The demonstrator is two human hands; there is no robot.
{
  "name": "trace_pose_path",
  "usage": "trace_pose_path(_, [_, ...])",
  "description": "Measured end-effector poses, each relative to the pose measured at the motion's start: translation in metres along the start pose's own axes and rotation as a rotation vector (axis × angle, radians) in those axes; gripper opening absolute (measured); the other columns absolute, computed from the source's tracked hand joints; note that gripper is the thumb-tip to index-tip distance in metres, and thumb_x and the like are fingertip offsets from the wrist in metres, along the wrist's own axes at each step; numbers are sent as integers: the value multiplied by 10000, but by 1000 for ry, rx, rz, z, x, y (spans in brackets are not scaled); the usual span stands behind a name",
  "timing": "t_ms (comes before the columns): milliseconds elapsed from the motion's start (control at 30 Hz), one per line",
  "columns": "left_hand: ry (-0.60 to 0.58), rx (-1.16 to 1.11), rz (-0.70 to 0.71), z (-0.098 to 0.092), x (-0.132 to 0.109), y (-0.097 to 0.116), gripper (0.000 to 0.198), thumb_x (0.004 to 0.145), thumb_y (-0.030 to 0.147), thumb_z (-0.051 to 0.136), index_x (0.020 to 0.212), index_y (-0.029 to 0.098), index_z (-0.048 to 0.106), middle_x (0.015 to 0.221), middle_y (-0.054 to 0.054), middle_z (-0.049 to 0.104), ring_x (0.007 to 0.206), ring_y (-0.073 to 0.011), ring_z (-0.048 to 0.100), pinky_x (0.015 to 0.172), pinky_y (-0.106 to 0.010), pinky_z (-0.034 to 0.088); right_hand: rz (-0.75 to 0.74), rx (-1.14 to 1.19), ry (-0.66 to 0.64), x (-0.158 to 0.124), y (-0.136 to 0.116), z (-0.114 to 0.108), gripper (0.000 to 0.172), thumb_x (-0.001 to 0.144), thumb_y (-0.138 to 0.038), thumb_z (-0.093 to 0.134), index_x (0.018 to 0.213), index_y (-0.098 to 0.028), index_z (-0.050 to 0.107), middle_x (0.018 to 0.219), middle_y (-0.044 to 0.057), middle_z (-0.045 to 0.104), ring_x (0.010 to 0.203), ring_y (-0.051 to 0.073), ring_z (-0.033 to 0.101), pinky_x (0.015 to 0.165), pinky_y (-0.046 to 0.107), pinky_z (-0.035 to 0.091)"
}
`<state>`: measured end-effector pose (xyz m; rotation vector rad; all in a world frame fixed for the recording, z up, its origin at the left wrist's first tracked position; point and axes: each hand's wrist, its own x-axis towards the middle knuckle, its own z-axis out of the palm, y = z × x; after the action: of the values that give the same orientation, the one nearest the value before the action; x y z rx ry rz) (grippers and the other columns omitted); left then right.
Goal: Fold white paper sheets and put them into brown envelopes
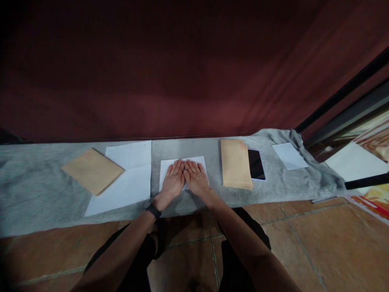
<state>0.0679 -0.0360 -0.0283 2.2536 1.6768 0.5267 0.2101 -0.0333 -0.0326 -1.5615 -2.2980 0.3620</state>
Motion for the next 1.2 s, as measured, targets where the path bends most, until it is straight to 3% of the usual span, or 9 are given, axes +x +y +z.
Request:
trace_pose_path(267, [63,119,-38,8,0,-7,611,1012,271,323,1550,-12,392,1664,-241,294,1589,-303,201,1288,-516,187,28,-52,102,6,12,8,563,1080,-366,336,1563,-93,431,1637,180,375,1544,307,338,1263,564,243])
trace_pose_path(600, [141,93,-163,0,-5,-24,699,1016,443,391,1583,35,359,1665,-232,302,1582,-330,223,1286,-533,180,123,-3,224,-1,27,6,688,1076,-495,310,1564,-18,392,1623,246,375,1537,348,339,1249,583,254])
trace_pose_path(933, [195,91,-266,-2,-9,-31,708,990,388,407,1560,-30,366,1638,-281,318,1562,-371,264,1275,-573,197,186,-21,300,-17,40,4,719,1075,-507,316,1559,21,379,1623,285,357,1544,367,318,1242,598,268])
trace_pose_path(1067, [263,39,-262,-8,-13,-23,675,981,333,397,1569,4,370,1623,-259,372,1571,-369,232,1275,-614,169,227,-18,308,-19,33,-2,696,1079,-460,307,1562,38,360,1633,295,328,1557,378,279,1235,629,268])
trace_pose_path(1200, [200,-8,-88,0,-30,4,655,994,267,355,1608,47,300,1681,-209,281,1595,-310,171,1296,-556,160,99,39,181,-24,8,-9,652,1085,-430,283,1617,-53,295,1683,198,286,1585,306,229,1274,557,261])
